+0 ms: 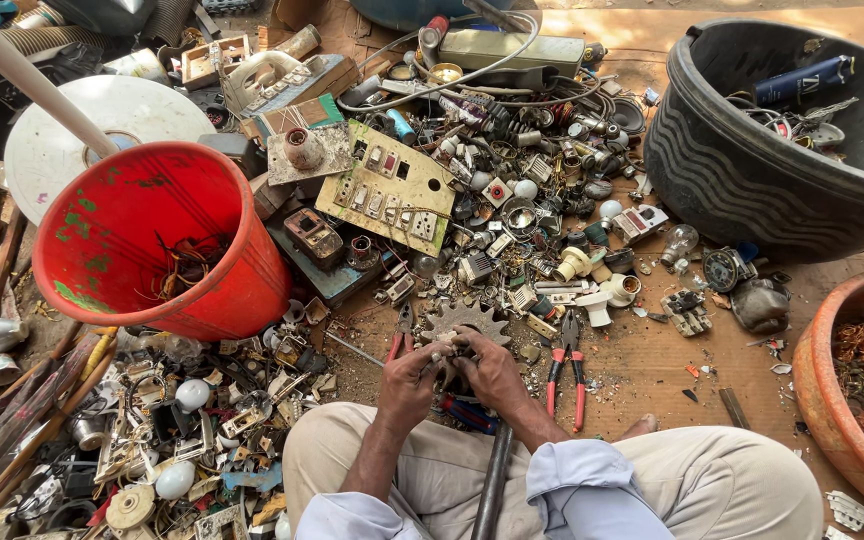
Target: The person sits cross-legged on the ground and uses a hammer to strike a metal gear-like object, attempting to break it apart or remove a component. The person repeatedly hits the object and occasionally uses pliers to manipulate the pieces.
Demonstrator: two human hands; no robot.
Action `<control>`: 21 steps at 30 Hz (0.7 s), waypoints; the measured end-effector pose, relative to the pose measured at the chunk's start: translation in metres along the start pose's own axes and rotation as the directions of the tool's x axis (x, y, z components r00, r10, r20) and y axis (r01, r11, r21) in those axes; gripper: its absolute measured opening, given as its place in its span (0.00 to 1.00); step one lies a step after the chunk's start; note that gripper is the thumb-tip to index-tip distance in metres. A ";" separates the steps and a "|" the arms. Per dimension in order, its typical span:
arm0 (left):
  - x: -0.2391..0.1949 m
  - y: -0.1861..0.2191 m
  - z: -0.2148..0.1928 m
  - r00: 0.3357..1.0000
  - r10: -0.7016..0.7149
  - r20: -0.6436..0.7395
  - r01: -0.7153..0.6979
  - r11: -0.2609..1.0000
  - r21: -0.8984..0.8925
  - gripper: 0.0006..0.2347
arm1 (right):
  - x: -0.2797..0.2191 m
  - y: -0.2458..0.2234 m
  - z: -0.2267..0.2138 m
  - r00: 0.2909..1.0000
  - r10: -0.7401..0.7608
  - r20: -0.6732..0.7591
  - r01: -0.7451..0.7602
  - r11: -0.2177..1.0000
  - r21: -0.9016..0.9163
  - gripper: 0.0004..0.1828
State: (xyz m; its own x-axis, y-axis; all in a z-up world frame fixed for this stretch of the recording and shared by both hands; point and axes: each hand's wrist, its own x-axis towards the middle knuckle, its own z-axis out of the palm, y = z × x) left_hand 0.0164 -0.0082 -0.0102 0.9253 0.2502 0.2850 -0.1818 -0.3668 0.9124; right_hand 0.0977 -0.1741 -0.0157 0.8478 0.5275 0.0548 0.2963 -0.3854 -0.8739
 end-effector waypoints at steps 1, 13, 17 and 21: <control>-0.002 0.000 0.000 1.000 0.026 -0.008 -0.026 1.000 -0.003 0.11 | 0.000 0.001 0.001 1.000 0.017 0.002 -0.017 1.000 0.006 0.19; -0.003 0.005 0.002 0.996 -0.093 0.001 0.093 0.995 -0.037 0.10 | -0.001 0.005 0.001 0.998 -0.062 -0.024 0.062 0.998 -0.026 0.19; -0.003 0.000 0.005 0.998 0.060 -0.015 -0.061 0.998 -0.014 0.08 | -0.001 0.004 0.002 1.000 0.002 0.002 -0.002 1.000 -0.006 0.19; -0.005 0.003 0.009 0.982 0.182 0.059 -0.189 0.969 0.160 0.15 | 0.000 0.004 0.000 1.000 -0.013 -0.005 0.012 0.999 -0.030 0.19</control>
State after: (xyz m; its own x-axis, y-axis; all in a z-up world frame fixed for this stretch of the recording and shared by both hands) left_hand 0.0144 -0.0179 -0.0118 0.8949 0.1263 0.4281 -0.2977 -0.5458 0.7833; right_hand 0.0991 -0.1753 -0.0189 0.8462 0.5285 0.0683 0.3200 -0.4014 -0.8582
